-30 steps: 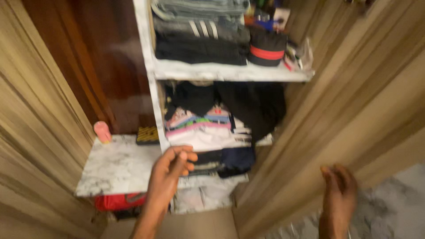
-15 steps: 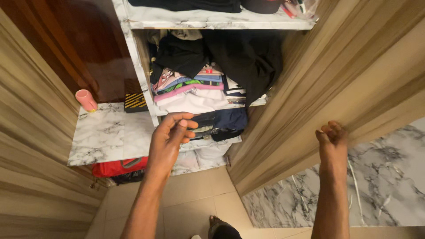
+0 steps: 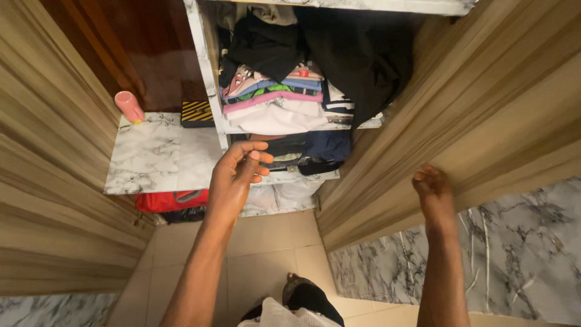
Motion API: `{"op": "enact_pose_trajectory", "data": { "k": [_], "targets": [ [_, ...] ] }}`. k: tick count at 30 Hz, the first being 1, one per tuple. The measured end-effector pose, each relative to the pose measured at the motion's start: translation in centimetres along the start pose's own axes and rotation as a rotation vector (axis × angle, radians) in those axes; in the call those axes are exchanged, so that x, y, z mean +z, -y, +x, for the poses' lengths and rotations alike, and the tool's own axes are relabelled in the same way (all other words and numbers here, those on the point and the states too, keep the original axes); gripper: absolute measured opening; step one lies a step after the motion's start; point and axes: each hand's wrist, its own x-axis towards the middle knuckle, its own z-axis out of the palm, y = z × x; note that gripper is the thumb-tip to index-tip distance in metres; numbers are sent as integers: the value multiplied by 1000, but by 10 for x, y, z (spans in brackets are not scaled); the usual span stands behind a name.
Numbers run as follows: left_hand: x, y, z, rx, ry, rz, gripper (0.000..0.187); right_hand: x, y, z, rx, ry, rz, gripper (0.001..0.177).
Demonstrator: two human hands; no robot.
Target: The person sorts through clothing in a closet and on a table, removing items like a belt, hangers, shirts, and pants and placing them into a laundry basket.
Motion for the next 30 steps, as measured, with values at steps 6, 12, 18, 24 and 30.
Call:
{"op": "enact_pose_trajectory", "data": {
  "k": [6,12,18,24,30],
  "targets": [
    [0,17,-5,-65,0,17,29,32,-51,3,63,137,-119,37],
    [9,35,-9,-87,-14,29,28,73,-96,-3,94,303,62,36],
    [14,18,4,-115,-47,44,28,129,31,-6,105,486,170,47],
    [15,-58,48,205,-43,116,28,163,201,38,-294,494,239,46],
    [19,-154,123,850,-126,551,31,214,310,116,-880,324,-101,50]
  ]
}}
